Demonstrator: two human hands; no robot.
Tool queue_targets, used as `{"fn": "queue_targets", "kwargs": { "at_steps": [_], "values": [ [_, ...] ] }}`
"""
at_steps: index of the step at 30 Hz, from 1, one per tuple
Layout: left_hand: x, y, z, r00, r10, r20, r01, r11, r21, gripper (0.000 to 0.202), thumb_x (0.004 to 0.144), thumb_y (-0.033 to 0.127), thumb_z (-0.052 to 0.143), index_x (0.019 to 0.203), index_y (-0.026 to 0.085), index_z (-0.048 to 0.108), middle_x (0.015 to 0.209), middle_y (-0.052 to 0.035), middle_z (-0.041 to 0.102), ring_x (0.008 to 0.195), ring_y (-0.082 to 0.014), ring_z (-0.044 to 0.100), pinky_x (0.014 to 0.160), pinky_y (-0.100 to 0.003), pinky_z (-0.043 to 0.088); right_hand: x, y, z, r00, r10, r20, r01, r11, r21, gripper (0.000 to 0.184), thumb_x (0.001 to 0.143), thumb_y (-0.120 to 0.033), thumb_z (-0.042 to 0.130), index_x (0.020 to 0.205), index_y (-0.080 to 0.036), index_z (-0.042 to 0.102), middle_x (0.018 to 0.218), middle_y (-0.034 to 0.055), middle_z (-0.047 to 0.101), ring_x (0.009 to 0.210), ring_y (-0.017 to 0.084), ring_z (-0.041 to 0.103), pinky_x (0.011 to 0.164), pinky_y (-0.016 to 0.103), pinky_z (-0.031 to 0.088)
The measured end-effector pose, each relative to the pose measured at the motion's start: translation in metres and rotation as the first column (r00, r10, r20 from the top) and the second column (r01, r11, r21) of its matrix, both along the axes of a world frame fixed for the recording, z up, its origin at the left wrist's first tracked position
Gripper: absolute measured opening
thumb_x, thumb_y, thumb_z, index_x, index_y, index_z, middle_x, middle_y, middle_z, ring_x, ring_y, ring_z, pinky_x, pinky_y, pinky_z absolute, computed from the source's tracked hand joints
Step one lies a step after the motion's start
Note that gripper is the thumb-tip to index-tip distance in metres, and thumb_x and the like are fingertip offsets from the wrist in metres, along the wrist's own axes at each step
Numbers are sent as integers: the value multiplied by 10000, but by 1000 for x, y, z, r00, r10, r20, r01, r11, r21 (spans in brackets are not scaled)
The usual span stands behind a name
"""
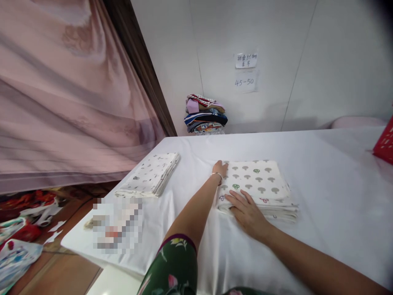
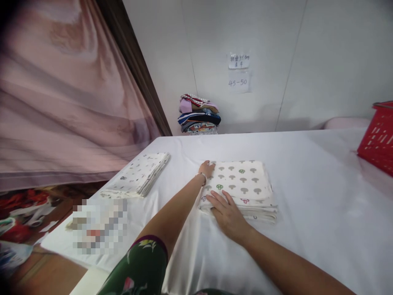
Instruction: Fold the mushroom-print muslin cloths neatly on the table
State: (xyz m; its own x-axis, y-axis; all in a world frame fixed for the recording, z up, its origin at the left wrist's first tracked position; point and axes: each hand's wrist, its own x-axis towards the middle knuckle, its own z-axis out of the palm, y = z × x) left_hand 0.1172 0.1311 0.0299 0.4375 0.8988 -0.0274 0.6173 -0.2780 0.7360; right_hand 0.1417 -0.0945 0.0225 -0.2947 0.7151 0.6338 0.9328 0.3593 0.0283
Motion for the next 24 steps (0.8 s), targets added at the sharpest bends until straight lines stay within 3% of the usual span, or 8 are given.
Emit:
{"fn": "queue_targets", "kwargs": {
  "at_steps": [8, 14, 20, 24],
  "values": [
    [8, 10, -2, 999, 28, -31, -30, 998, -52, 460, 768, 427, 558, 1152, 174, 557, 1219, -156, 566, 1133, -305, 516, 939, -403, 379, 2, 5, -6, 1000, 5, -27, -7, 998, -65, 267, 854, -51, 369, 848, -158, 613, 1328, 83, 491, 1311, 234, 302, 1052, 505, 286],
    [-12, 3, 3, 997, -9, 83, 14, 998, -54, 425, 808, 433, 523, 1143, 174, 564, 1167, -113, 605, 1062, -225, 566, 916, -340, 420, 1, 2, -7, 999, -18, -38, 14, 996, -93, 252, 853, -66, 377, 829, -160, 609, 1338, 106, 474, 1316, 244, 294, 1038, 517, 288],
    [-64, -44, 13, 969, -60, 240, 48, 997, 54, 253, 845, 349, 495, 986, 194, 637, 1035, -46, 655, 970, -161, 593, 859, -284, 462, 0, 4, -9, 999, -41, -25, 39, 995, -94, 276, 859, -48, 362, 831, -149, 617, 1326, 108, 485, 1311, 238, 299, 1045, 492, 279],
    [-99, -90, 9, 893, -308, 329, 211, 931, 298, 190, 840, 316, 518, 896, 201, 658, 956, -37, 658, 919, -154, 595, 801, -291, 490, 1, -3, -5, 999, -45, 19, 47, 991, -122, 280, 880, -81, 354, 903, -147, 625, 1333, 125, 472, 1302, 242, 313, 1045, 501, 267]
  ]
}}
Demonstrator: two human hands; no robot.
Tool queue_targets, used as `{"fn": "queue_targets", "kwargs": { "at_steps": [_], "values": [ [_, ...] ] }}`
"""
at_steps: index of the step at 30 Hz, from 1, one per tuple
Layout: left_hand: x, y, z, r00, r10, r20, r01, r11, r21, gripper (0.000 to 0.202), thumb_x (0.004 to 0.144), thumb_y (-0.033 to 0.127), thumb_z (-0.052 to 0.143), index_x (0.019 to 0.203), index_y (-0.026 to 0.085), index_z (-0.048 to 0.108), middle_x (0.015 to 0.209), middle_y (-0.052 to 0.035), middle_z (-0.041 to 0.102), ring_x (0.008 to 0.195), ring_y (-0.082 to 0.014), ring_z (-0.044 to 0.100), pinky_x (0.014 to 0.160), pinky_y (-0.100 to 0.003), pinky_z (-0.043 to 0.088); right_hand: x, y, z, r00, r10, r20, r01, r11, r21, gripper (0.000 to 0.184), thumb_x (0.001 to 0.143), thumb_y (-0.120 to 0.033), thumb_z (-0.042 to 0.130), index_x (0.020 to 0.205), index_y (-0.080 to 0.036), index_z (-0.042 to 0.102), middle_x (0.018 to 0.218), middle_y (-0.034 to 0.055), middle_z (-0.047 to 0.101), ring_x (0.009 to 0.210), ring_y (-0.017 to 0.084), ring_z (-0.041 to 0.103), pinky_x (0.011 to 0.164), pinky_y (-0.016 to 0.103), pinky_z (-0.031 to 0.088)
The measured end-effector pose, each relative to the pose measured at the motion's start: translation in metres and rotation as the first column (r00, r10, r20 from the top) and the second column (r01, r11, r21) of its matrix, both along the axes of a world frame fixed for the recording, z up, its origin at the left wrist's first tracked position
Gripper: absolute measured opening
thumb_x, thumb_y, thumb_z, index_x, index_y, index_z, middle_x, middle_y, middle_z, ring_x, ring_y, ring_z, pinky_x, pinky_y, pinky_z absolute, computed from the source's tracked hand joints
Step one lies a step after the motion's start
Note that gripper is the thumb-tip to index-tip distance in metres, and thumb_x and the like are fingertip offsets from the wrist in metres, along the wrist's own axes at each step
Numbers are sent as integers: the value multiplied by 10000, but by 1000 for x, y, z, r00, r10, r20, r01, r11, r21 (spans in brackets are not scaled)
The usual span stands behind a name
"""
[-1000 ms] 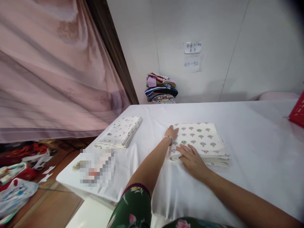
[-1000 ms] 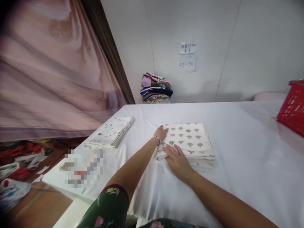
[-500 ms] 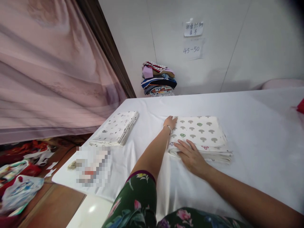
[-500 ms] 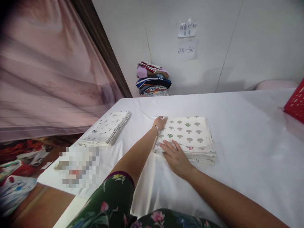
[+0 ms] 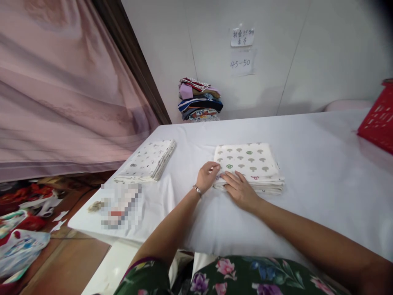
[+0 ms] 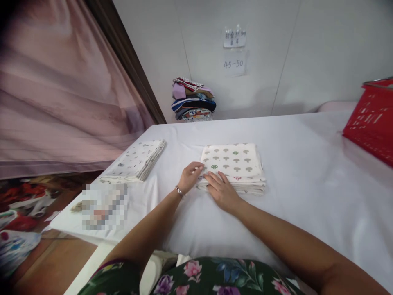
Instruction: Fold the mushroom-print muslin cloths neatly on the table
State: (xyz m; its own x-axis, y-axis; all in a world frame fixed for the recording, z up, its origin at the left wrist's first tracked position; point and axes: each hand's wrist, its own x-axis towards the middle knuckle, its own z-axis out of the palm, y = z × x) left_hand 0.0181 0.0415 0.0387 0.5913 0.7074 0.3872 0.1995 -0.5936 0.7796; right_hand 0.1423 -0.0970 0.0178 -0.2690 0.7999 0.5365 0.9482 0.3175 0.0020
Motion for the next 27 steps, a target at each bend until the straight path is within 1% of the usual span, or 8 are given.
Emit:
{"fn": "queue_targets", "kwargs": {
  "at_steps": [3, 7, 9, 13, 17, 20, 23, 27],
  "values": [
    [-13, -21, -6, 994, -110, 2, 108, 978, 179, 198, 807, 330, 587, 950, 209, 652, 1017, -51, 643, 1001, -171, 565, 897, -351, 457, 13, -15, 9, 1000, 14, -3, -14, 1000, -27, 263, 889, -128, 373, 970, -167, 620, 1357, 119, 445, 1307, 244, 305, 1048, 511, 252],
    [-12, -29, -11, 985, -163, -48, 169, 922, 347, 308, 737, 338, 676, 1017, 220, 627, 1086, -59, 617, 1050, -190, 542, 928, -393, 430, 52, -45, 17, 995, -57, -82, 56, 998, -15, 260, 884, -152, 396, 1021, -190, 614, 1337, 100, 471, 1293, 246, 332, 1044, 501, 260],
    [-9, -29, -12, 983, -170, -76, 186, 893, 411, 322, 720, 317, 692, 1018, 218, 620, 1092, -59, 613, 1059, -195, 536, 932, -398, 419, 74, -59, 16, 985, -123, -121, 121, 992, -22, 259, 886, -179, 407, 1052, -194, 605, 1285, 96, 520, 1267, 245, 371, 1031, 490, 282],
    [-4, -30, -14, 983, -145, -116, 184, 843, 505, 208, 766, 274, 640, 964, 211, 618, 1001, -45, 637, 992, -181, 561, 890, -378, 427, 102, -77, 8, 954, -234, -186, 226, 972, -59, 255, 887, -250, 432, 1085, -208, 588, 1170, 73, 602, 1186, 247, 461, 1008, 482, 301],
    [-4, -31, -10, 964, -147, -221, 253, 759, 600, 201, 811, 281, 578, 995, 204, 603, 965, -49, 648, 926, -182, 575, 846, -377, 432, 108, -78, 11, 941, -236, -242, 212, 970, -122, 256, 899, -260, 401, 1081, -231, 578, 1098, 47, 634, 1063, 221, 543, 968, 443, 341],
    [-3, -34, -7, 949, -140, -282, 295, 713, 637, 251, 818, 211, 529, 1065, 205, 578, 985, -56, 646, 937, -189, 573, 857, -387, 423, 108, -72, 16, 938, -217, -271, 180, 972, -152, 251, 904, -237, 374, 1045, -235, 582, 1016, 41, 655, 932, 201, 582, 890, 401, 396],
    [0, -36, -7, 941, -139, -310, 315, 697, 644, 371, 780, 77, 448, 1112, 205, 556, 1012, -57, 639, 958, -189, 568, 880, -394, 416, 109, -68, 17, 932, -227, -281, 190, 970, -155, 248, 906, -226, 366, 1028, -243, 582, 951, 34, 666, 859, 195, 589, 852, 386, 411],
    [4, -39, -10, 943, -117, -313, 300, 707, 641, 519, 686, -22, 394, 1134, 195, 543, 1015, -54, 640, 963, -187, 565, 859, -376, 438, 112, -70, 14, 952, -176, -251, 149, 981, -123, 256, 906, -219, 359, 1036, -239, 578, 996, 52, 656, 923, 210, 577, 856, 400, 412]
  ]
}}
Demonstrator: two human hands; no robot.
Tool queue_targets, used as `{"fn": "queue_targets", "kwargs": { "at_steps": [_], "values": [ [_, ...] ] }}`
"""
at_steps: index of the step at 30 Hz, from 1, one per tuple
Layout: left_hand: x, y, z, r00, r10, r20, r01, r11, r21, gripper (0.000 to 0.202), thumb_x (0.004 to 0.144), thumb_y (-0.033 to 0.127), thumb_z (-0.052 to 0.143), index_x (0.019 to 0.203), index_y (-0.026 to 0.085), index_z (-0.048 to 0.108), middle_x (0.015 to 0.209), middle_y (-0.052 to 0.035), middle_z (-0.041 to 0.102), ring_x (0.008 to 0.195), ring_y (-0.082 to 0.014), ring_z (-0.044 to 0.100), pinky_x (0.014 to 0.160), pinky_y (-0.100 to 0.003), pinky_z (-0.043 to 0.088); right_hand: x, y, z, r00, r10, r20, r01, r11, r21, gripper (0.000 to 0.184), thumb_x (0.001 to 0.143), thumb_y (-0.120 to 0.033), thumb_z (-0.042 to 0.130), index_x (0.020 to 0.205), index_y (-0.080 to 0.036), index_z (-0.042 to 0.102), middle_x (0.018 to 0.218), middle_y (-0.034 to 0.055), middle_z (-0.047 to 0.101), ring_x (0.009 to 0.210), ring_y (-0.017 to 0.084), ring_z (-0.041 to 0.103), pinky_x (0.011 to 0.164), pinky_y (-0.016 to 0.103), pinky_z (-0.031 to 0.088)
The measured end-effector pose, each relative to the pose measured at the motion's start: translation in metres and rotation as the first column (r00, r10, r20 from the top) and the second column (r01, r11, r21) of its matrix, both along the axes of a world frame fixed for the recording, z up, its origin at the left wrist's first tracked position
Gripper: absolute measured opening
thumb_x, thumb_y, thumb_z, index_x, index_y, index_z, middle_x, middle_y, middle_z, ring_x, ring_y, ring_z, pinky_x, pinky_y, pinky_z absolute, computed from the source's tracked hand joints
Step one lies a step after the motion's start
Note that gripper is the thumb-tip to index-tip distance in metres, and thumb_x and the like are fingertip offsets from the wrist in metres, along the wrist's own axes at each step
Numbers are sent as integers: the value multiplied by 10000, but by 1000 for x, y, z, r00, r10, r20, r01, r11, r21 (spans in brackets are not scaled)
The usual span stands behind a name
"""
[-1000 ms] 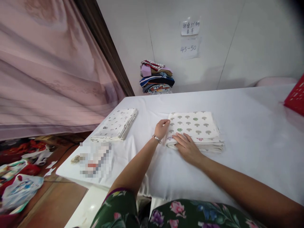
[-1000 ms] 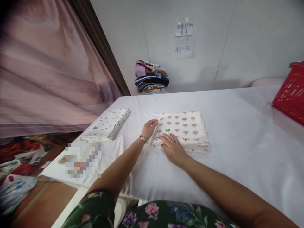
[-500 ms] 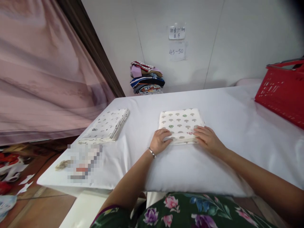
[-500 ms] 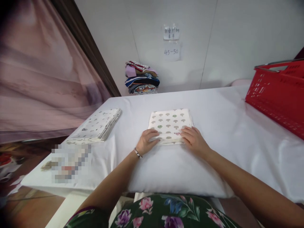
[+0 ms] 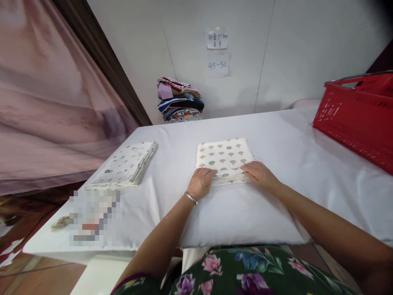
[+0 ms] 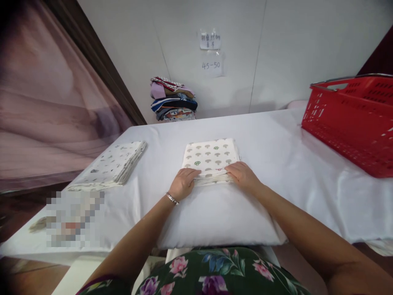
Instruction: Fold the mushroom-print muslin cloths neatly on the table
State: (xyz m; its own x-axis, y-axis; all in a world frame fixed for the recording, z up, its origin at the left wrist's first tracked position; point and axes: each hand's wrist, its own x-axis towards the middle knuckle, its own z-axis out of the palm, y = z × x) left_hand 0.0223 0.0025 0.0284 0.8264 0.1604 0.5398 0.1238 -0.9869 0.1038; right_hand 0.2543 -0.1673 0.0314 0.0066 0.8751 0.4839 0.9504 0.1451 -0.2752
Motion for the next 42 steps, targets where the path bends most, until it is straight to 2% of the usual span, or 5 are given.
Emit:
{"fn": "queue_targets", "kwargs": {
  "at_steps": [6, 18, 30, 35, 42],
  "values": [
    [0, -1, 0, 1000, -7, 20, 6, 999, 51, 524, 724, -18, 378, 1189, 191, 499, 1047, -66, 637, 976, -186, 569, 854, -375, 450, 7, -4, 5, 987, 112, -115, -120, 990, -67, 308, 918, -234, 333, 1127, -242, 560, 1059, 56, 640, 954, 202, 575, 868, 402, 430],
    [46, -37, 10, 986, -159, -49, 164, 978, 132, 215, 859, 109, 427, 963, 215, 584, 1300, -59, 500, 1244, -214, 399, 1025, -446, 316, 19, 1, 18, 885, -70, -461, -66, 960, -272, 339, 886, -335, 393, 1121, -279, 630, 1123, 8, 635, 1042, 191, 565, 907, 360, 445],
    [75, -52, 7, 990, -17, -139, 39, 987, 157, 224, 820, 120, 468, 991, 178, 600, 1343, -99, 458, 1276, -274, 359, 993, -501, 327, 14, 10, -3, 654, -161, -739, 106, 987, -121, 305, 809, -391, 528, 1009, -219, 680, 1023, 32, 681, 950, 199, 612, 880, 359, 467],
    [90, -60, 6, 991, -16, -134, 40, 982, 184, 249, 787, 69, 450, 952, 157, 613, 1388, -112, 399, 1327, -289, 271, 1046, -558, 234, 22, 12, -9, 552, -202, -809, 371, 928, 21, 305, 795, -395, 525, 969, -193, 672, 1134, 53, 628, 1065, 206, 551, 944, 360, 417],
    [92, -61, 4, 997, -55, -45, 61, 987, 151, 169, 794, 97, 465, 820, 168, 616, 1299, -90, 499, 1313, -270, 307, 1091, -567, 163, 39, 16, -25, 439, -297, -848, 374, 919, -128, 378, 753, -406, 560, 1061, -197, 630, 1041, 49, 665, 935, 197, 599, 884, 380, 450]
  ]
}}
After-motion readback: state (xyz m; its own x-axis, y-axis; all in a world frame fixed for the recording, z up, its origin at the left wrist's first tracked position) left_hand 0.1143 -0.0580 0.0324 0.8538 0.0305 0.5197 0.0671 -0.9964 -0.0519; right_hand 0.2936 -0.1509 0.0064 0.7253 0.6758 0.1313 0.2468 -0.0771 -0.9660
